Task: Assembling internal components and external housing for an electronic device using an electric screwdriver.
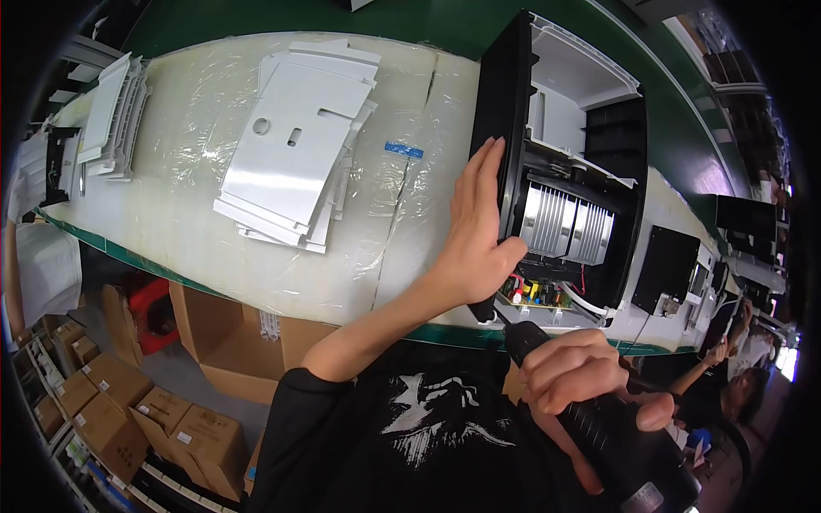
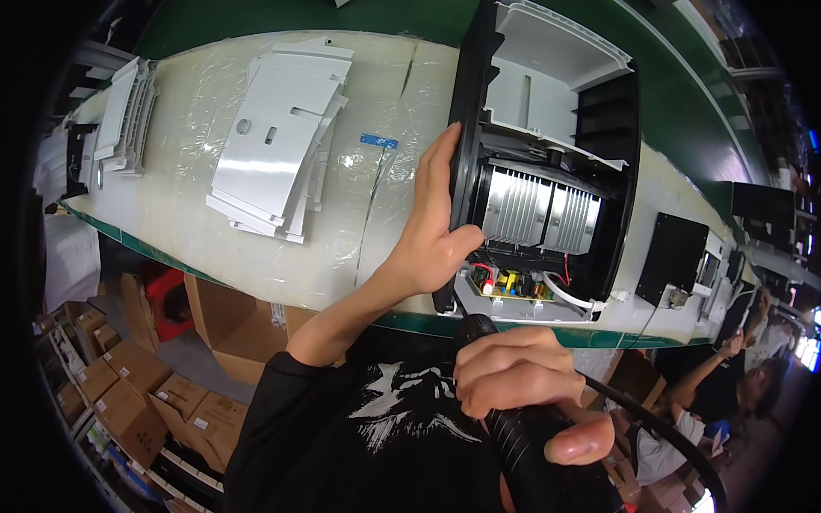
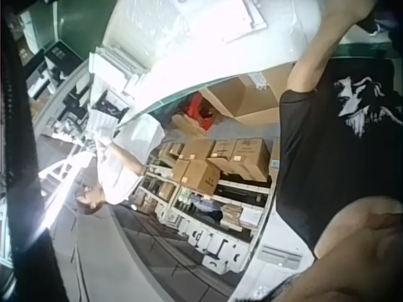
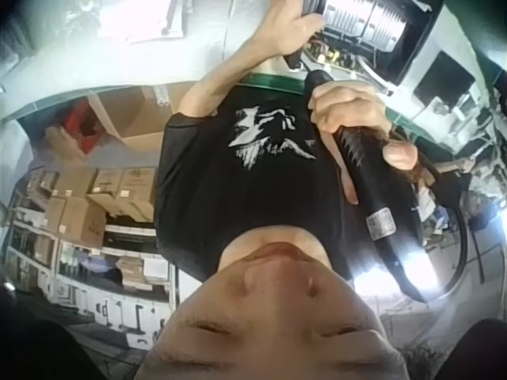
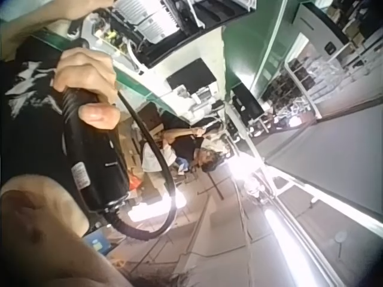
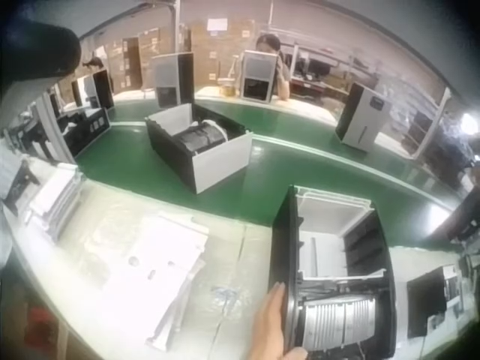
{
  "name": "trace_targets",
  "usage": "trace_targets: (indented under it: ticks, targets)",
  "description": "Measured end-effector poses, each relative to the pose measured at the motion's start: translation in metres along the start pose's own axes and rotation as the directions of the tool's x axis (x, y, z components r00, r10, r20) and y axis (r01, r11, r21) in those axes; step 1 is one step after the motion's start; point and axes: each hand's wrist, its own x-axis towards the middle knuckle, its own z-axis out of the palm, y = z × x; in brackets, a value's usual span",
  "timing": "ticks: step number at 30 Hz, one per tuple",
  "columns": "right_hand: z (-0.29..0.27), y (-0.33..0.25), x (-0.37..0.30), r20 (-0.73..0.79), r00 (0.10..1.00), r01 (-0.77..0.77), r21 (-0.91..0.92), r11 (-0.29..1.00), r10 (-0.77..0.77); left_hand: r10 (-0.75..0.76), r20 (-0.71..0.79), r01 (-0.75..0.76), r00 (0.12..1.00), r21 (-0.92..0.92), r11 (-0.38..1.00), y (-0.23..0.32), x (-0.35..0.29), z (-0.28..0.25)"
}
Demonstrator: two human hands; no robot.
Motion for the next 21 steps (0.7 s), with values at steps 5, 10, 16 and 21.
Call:
trace_targets:
  ticks: [5, 10, 16, 21]
  targets:
    - [-0.01, -0.01, 0.001, 0.094, 0.991, -0.09, -0.017, 0.996, 0.091, -0.023, -0.029, 0.023, 0.999, -0.02, 1.0, 0.0, 0.002, 0.002]
    - [0.004, -0.035, 0.005, -0.165, 0.93, 0.302, -0.171, 0.938, -0.329, -0.005, -0.013, 0.004, 1.0, -0.085, 0.996, 0.006, 0.005, 0.005]
    - [-0.04, -0.101, -0.033, -0.28, 0.652, 0.593, -0.391, 0.705, -0.704, -0.091, -0.022, 0.091, 0.996, 0.016, 0.996, 0.017, 0.011, 0.011]
    - [-0.085, -0.157, -0.088, -0.292, 0.546, 0.495, -0.644, 0.584, -0.785, -0.289, 0.003, 0.286, 0.957, -0.148, 0.947, 0.034, 0.004, 0.012]
